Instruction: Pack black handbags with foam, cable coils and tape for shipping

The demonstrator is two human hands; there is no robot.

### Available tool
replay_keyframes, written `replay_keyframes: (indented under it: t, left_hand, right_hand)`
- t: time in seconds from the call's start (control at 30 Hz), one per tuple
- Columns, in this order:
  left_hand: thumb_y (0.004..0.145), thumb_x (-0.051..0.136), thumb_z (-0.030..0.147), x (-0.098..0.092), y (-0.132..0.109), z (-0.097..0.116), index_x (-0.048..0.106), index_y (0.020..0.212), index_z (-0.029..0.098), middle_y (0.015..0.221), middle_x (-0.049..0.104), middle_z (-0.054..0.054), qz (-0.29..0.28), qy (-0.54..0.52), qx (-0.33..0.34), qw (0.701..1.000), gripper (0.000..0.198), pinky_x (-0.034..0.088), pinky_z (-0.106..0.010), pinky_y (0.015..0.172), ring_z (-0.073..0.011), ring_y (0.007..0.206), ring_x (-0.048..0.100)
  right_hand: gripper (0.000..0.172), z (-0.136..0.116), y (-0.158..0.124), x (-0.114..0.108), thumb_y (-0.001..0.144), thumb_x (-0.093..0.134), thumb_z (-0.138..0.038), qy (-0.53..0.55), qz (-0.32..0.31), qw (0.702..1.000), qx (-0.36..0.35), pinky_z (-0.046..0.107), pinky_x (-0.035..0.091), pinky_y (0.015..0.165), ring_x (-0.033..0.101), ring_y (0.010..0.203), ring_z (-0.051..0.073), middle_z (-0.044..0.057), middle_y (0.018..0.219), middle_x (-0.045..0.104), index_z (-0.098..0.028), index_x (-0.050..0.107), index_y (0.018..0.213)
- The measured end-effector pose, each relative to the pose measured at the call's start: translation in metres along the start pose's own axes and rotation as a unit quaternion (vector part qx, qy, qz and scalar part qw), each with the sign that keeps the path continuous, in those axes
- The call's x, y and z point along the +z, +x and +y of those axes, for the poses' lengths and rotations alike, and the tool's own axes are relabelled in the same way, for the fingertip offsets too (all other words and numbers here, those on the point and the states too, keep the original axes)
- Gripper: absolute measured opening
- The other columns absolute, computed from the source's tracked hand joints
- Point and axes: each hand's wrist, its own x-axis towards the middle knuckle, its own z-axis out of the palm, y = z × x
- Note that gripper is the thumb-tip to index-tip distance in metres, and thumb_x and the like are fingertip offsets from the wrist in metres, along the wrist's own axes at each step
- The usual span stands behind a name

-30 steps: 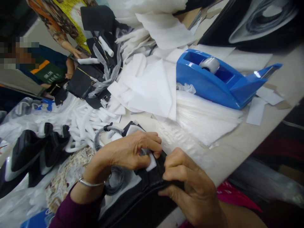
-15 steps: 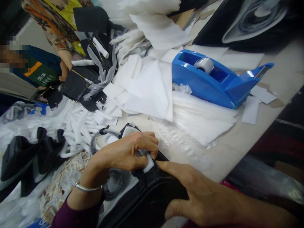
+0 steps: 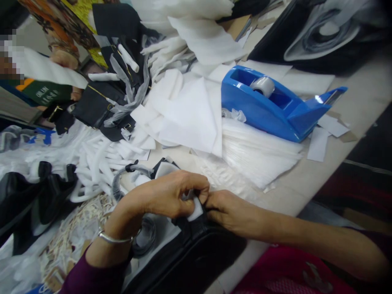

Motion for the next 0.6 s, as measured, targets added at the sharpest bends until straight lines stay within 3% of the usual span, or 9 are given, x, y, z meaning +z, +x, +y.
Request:
replay_keyframes:
  t: [0.1,0.17,0.27,0.37,0.47,0.53,0.6]
  left_hand:
    - [0.063,0.048,0.006,-0.002,-0.002,-0.001,0.052,0.084,0.018,0.068,0.05,0.005,-0.001,-0.005,-0.015,1.0,0.025,0.034,-0.02,0.054,-0.0098,0.059,0.044]
    - [0.064,0.05,0.007,-0.003,-0.002,-0.002,0.051,0.087,0.019,0.073,0.051,0.005,0.0,0.012,-0.002,1.0,0.026,0.037,-0.021,0.056,-0.0107,0.063,0.046]
    - [0.066,0.053,0.007,-0.006,-0.011,0.001,0.052,0.097,0.019,0.09,0.056,0.001,0.048,0.05,0.032,0.997,0.033,0.043,-0.022,0.067,-0.0132,0.077,0.052]
    - [0.074,0.056,0.013,-0.007,-0.048,0.009,0.054,0.106,0.019,0.108,0.056,-0.004,0.184,0.09,0.033,0.978,0.033,0.046,-0.028,0.085,-0.0167,0.094,0.055]
    - [0.084,0.055,0.025,0.018,-0.114,0.012,0.057,0.108,0.019,0.109,0.06,-0.006,0.395,0.097,-0.094,0.909,0.025,0.044,-0.034,0.094,-0.0205,0.101,0.056]
    - [0.087,0.054,0.036,0.06,-0.157,0.008,0.058,0.108,0.02,0.105,0.063,-0.005,0.51,0.061,-0.225,0.828,0.026,0.044,-0.038,0.095,-0.0221,0.101,0.058]
    - [0.084,0.057,0.048,0.117,-0.187,0.0,0.059,0.108,0.02,0.106,0.063,-0.007,0.564,-0.015,-0.336,0.755,0.037,0.045,-0.041,0.093,-0.0246,0.1,0.058]
  right_hand:
    - [0.017,0.0,-0.011,0.008,0.079,0.053,-0.009,0.077,0.12,0.99,-0.005,0.021,0.043,0.062,0.054,0.069,0.011,-0.003,0.078,0.054,-0.02,0.054,0.091]
    - [0.022,-0.004,-0.019,0.01,0.086,0.052,-0.016,0.06,0.161,0.985,-0.012,0.021,0.044,0.062,0.054,0.069,0.011,-0.002,0.083,0.055,-0.023,0.052,0.107]
    - [0.031,-0.015,-0.027,0.005,0.094,0.043,-0.03,-0.042,0.108,0.993,-0.028,0.027,0.048,0.073,0.058,0.08,0.015,0.003,0.094,0.059,-0.025,0.052,0.123]
    - [0.048,-0.027,-0.03,-0.001,0.087,0.055,-0.043,-0.109,0.042,0.993,-0.007,0.032,0.051,0.083,0.06,0.098,0.023,0.007,0.112,0.06,-0.024,0.049,0.131]
    - [0.069,-0.032,-0.03,-0.002,0.071,0.073,-0.042,-0.201,0.038,0.978,0.052,0.033,0.053,0.086,0.06,0.105,0.026,0.008,0.122,0.059,-0.026,0.047,0.133]
    - [0.067,-0.029,-0.031,-0.002,0.071,0.073,-0.041,-0.242,0.035,0.967,0.074,0.032,0.054,0.084,0.062,0.104,0.026,0.008,0.121,0.061,-0.026,0.048,0.131]
    - [0.064,-0.022,-0.032,-0.005,0.071,0.072,-0.042,-0.255,0.038,0.963,0.079,0.031,0.055,0.082,0.064,0.101,0.026,0.008,0.119,0.064,-0.026,0.051,0.13]
